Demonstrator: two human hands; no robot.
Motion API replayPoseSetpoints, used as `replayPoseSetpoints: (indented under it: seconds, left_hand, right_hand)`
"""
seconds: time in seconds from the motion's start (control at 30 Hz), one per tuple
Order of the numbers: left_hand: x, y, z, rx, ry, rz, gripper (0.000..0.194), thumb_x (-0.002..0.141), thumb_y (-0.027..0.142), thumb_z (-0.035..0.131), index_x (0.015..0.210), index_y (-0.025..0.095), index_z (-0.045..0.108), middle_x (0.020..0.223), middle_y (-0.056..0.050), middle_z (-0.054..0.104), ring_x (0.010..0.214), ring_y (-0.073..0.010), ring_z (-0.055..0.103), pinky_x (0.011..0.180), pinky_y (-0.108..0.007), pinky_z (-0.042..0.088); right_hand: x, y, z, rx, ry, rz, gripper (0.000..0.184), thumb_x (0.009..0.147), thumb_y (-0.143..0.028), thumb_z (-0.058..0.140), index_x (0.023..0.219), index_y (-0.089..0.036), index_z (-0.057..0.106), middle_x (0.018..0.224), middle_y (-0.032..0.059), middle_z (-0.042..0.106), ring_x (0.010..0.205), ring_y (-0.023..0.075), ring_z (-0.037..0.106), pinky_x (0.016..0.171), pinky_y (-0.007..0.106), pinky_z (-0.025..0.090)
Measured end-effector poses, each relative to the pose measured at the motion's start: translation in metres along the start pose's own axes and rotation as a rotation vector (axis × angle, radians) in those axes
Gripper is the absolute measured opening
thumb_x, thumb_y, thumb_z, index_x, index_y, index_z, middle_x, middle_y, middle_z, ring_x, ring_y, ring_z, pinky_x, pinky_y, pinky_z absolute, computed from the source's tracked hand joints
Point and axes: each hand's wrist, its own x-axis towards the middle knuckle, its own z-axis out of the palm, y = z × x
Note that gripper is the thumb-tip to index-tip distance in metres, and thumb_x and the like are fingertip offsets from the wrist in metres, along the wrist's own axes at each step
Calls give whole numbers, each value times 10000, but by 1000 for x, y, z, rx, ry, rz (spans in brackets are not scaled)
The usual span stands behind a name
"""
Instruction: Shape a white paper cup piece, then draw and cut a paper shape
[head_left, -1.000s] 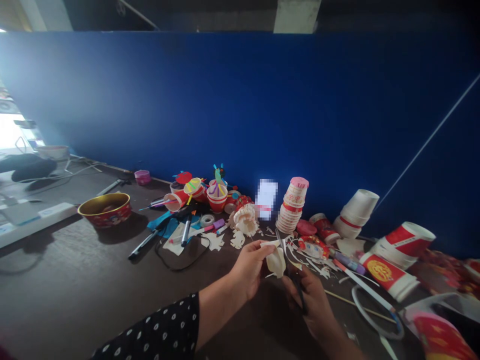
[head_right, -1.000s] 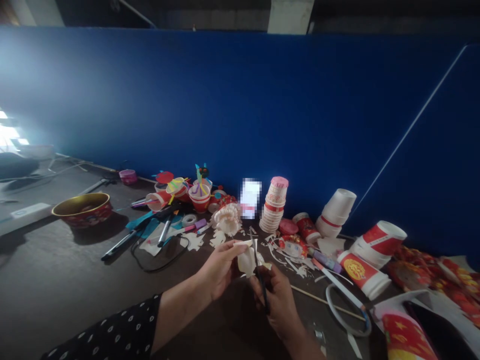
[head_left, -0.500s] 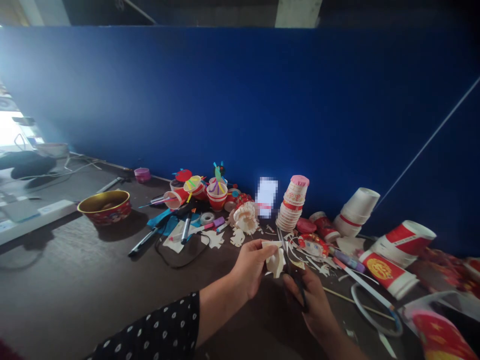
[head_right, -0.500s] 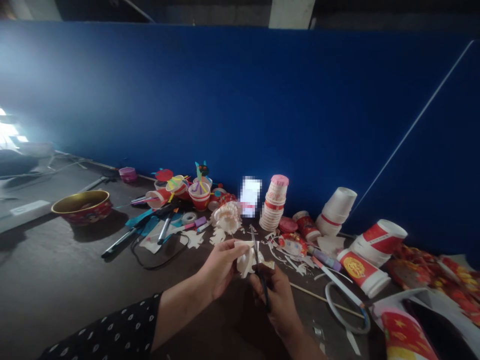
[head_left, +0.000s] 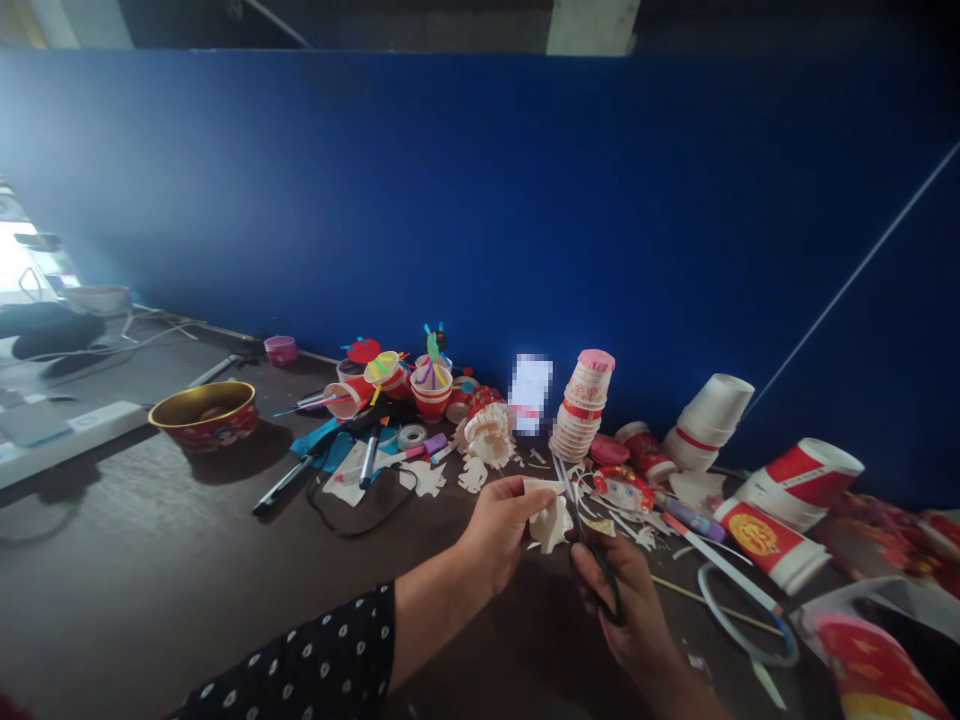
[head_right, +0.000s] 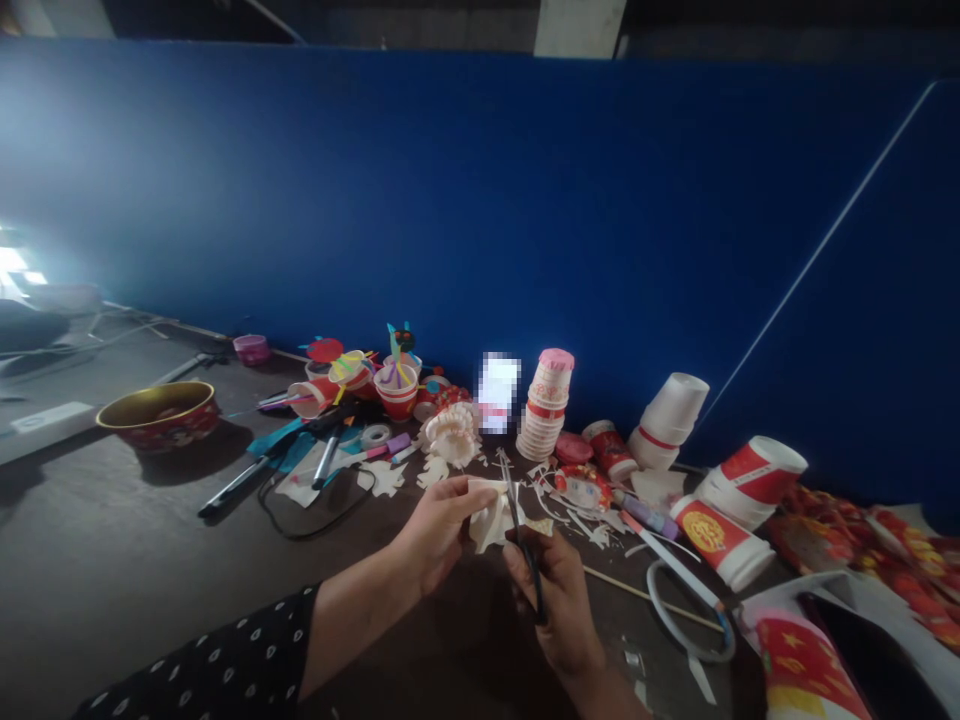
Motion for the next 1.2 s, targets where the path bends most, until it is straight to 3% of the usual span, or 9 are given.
replayPoseSetpoints:
  seconds: [0.2, 0.5, 0.73, 0.93, 1.2]
  left_hand:
    - [1, 3, 0, -10, -27, 13, 215, 513, 234, 729, 625, 92, 612, 557, -40, 615, 477, -115, 539, 476, -223, 425]
    - [8, 8, -5, 29, -46, 41, 157, 529, 191, 704, 580, 78, 608, 519, -46, 605, 438, -99, 532, 445, -195, 405]
    - [19, 10, -13, 63, -57, 120, 279, 466, 221, 780, 616, 92, 584, 540, -28, 608, 462, -105, 556, 469, -197, 425]
    - [22, 10, -16, 120, -93, 166, 298, 495, 265, 772, 676, 93, 610, 583, -35, 628, 484, -108, 562, 473, -201, 423]
    - [22, 19, -16, 124, -118, 197, 225, 536, 231, 744, 670, 96, 625, 595, -17, 615, 517, -81, 539, 535, -194, 413]
  right_hand:
    - [0, -2, -1, -5, 57, 7, 396, 597, -475, 704, 821, -178, 568, 502, -69, 462, 375, 37, 373, 314, 140, 288]
    - [-1, -13, 3, -26, 38, 54, 444, 545, -518, 710, 764, -166, 550, 408, -95, 406, 330, 28, 314, 302, 143, 249]
    - [1, -12, 1, -8, 28, 78, 425, 553, -476, 721, 791, -167, 551, 434, -80, 454, 346, 49, 378, 312, 160, 304]
    - [1, -9, 1, 15, 0, 81, 465, 534, -485, 738, 806, -173, 527, 473, -79, 474, 391, 57, 419, 345, 162, 345]
    - [-2, -13, -1, 8, -144, 44, 364, 632, -473, 679, 769, -189, 497, 482, -87, 434, 407, 51, 384, 372, 159, 326]
